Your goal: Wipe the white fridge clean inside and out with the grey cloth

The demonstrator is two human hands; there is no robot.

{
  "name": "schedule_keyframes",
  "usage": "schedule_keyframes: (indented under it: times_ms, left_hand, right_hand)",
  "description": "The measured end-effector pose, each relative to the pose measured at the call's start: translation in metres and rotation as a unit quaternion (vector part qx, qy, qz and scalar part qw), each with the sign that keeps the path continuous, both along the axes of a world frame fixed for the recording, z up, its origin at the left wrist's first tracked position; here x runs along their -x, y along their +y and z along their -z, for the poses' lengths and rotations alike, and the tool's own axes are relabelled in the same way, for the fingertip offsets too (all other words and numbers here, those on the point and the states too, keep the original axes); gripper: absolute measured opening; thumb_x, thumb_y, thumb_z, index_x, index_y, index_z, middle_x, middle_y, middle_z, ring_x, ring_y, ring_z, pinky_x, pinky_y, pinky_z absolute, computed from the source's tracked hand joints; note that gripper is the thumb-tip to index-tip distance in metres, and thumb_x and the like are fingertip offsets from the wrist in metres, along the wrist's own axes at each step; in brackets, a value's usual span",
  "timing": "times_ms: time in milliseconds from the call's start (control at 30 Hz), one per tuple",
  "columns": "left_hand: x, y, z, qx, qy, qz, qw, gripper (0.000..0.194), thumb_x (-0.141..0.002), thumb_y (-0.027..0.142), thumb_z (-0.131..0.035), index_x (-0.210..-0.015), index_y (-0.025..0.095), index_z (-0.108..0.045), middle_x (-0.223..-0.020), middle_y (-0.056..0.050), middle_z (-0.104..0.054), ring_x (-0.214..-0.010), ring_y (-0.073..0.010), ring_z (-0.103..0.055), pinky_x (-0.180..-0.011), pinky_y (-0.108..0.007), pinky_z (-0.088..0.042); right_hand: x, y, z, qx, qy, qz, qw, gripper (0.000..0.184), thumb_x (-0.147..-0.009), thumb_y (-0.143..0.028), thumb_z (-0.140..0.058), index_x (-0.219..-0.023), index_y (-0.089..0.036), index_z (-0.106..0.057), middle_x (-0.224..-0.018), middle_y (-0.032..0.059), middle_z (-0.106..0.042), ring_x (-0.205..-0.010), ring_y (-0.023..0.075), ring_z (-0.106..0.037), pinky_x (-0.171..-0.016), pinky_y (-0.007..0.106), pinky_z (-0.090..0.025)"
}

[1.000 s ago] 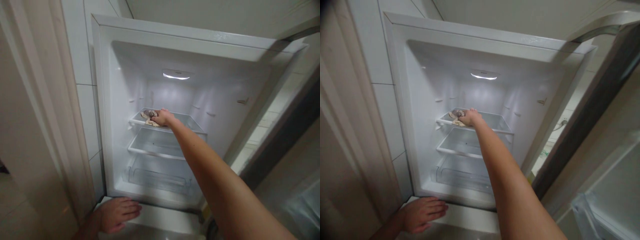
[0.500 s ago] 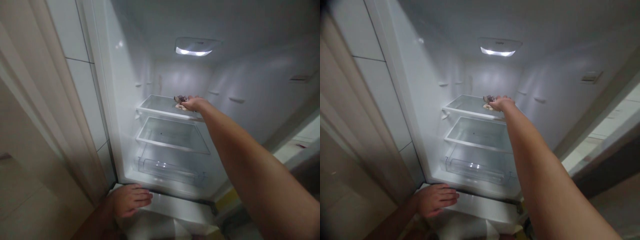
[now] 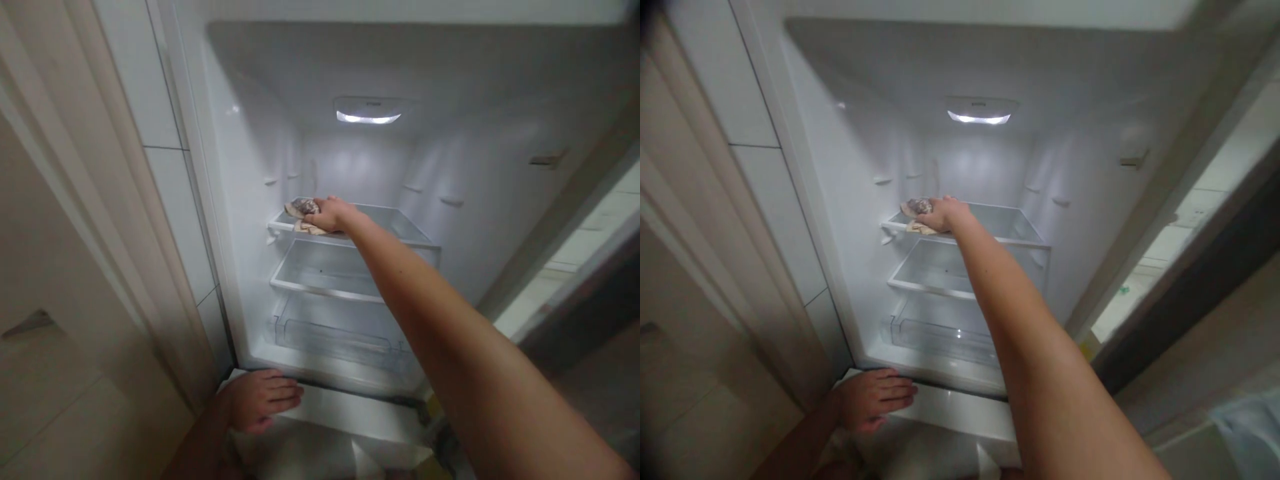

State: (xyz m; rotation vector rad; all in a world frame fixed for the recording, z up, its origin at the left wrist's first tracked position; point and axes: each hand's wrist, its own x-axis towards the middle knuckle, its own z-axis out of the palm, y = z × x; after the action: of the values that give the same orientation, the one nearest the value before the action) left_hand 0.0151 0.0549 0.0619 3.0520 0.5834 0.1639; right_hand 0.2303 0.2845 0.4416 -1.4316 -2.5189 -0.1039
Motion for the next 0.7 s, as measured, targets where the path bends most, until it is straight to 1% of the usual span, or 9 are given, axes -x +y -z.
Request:
schedule_keyframes:
  times_ms: [100, 200, 267, 333, 433, 500, 567, 633, 700]
  left_hand:
    - [0.001, -0.003, 0.002, -0.023, 0.001, -0.012, 1.0, 0.088, -0.094, 0.026, -0.056, -0.175, 0.025, -0.022, -0.172, -0.007, -0.05, -0.155, -0.0254, -0.053, -0.126, -0.041, -0.043]
    - [0.0, -0.004, 0.003, -0.034, 0.018, -0.018, 0.999, 0.094, -0.087, 0.021, -0.058, -0.174, 0.024, -0.023, -0.173, -0.006, -0.048, -0.154, -0.0258, -0.053, -0.127, -0.042, -0.044]
    - [-0.001, -0.005, 0.001, -0.04, 0.037, -0.02, 0.998, 0.095, -0.084, 0.02, -0.06, -0.173, 0.023, -0.025, -0.174, -0.005, -0.046, -0.154, -0.0265, -0.054, -0.126, -0.043, -0.045]
    - [-0.003, -0.006, -0.003, -0.052, 0.046, -0.022, 0.997, 0.093, -0.086, 0.022, -0.061, -0.173, 0.022, -0.028, -0.174, -0.004, -0.046, -0.153, -0.0262, -0.055, -0.125, -0.042, -0.047]
    - [-0.004, -0.007, -0.012, -0.085, 0.037, -0.016, 0.996, 0.08, -0.099, 0.031, -0.06, -0.172, 0.022, -0.03, -0.173, -0.002, -0.047, -0.152, -0.023, -0.056, -0.123, -0.038, -0.049]
    - [-0.004, -0.007, -0.016, -0.118, 0.025, -0.006, 0.993, 0.067, -0.108, 0.037, -0.055, -0.17, 0.024, -0.035, -0.171, 0.002, -0.049, -0.15, -0.0179, -0.057, -0.122, -0.032, -0.049]
    - [-0.003, -0.004, -0.018, -0.151, 0.016, 0.0, 0.988, 0.054, -0.113, 0.037, -0.05, -0.166, 0.029, -0.043, -0.168, 0.007, -0.053, -0.148, -0.0127, -0.058, -0.12, -0.026, -0.048]
    - [-0.002, 0.001, -0.014, -0.166, 0.011, 0.003, 0.986, 0.049, -0.115, 0.037, -0.046, -0.163, 0.03, -0.049, -0.166, 0.009, -0.055, -0.147, -0.0103, -0.058, -0.117, -0.023, -0.048]
    - [0.0, 0.009, -0.004, -0.155, 0.003, 0.009, 0.988, 0.051, -0.114, 0.039, -0.047, -0.164, 0.027, -0.048, -0.166, 0.007, -0.056, -0.146, -0.0111, -0.059, -0.114, -0.023, -0.049]
  right_hand:
    - [-0.019, -0.007, -0.001, 0.011, 0.012, -0.009, 1.0, 0.081, -0.091, -0.081, -0.062, -0.154, -0.031, -0.062, -0.148, 0.0089, -0.067, -0.132, 0.0327, -0.064, -0.11, 0.036, -0.051]
    - [-0.052, -0.003, -0.005, 0.027, 0.017, 0.029, 0.999, 0.081, -0.092, -0.08, -0.063, -0.155, -0.029, -0.062, -0.144, 0.0072, -0.07, -0.127, 0.0295, -0.068, -0.105, 0.03, -0.052]
    - [-0.079, 0.0, -0.008, 0.034, 0.015, 0.081, 0.996, 0.081, -0.094, -0.078, -0.061, -0.157, -0.028, -0.06, -0.148, 0.0096, -0.068, -0.129, 0.0305, -0.068, -0.105, 0.032, -0.052]
    - [-0.104, 0.003, -0.009, 0.039, 0.01, 0.146, 0.989, 0.079, -0.096, -0.077, -0.057, -0.157, -0.027, -0.059, -0.151, 0.0137, -0.065, -0.131, 0.0342, -0.067, -0.105, 0.039, -0.053]
    - [-0.13, 0.01, -0.009, 0.035, 0.003, 0.227, 0.973, 0.073, -0.099, -0.074, -0.053, -0.156, -0.029, -0.058, -0.152, 0.0177, -0.063, -0.133, 0.0396, -0.065, -0.106, 0.049, -0.053]
    - [-0.135, 0.019, -0.009, 0.03, -0.001, 0.253, 0.967, 0.072, -0.099, -0.074, -0.052, -0.157, -0.031, -0.057, -0.152, 0.0178, -0.062, -0.136, 0.0401, -0.063, -0.108, 0.052, -0.051]
    - [-0.13, 0.033, -0.009, 0.031, -0.007, 0.263, 0.964, 0.075, -0.099, -0.075, -0.051, -0.158, -0.029, -0.056, -0.154, 0.0194, -0.06, -0.139, 0.0407, -0.061, -0.11, 0.054, -0.049]
    - [-0.121, 0.05, -0.011, 0.039, -0.013, 0.259, 0.965, 0.08, -0.1, -0.077, -0.049, -0.161, -0.026, -0.054, -0.156, 0.0221, -0.057, -0.14, 0.0417, -0.059, -0.112, 0.056, -0.048]
    - [-0.108, 0.067, -0.013, 0.049, -0.019, 0.239, 0.97, 0.078, -0.101, -0.075, -0.05, -0.162, -0.026, -0.053, -0.157, 0.0222, -0.056, -0.14, 0.0409, -0.059, -0.113, 0.055, -0.047]
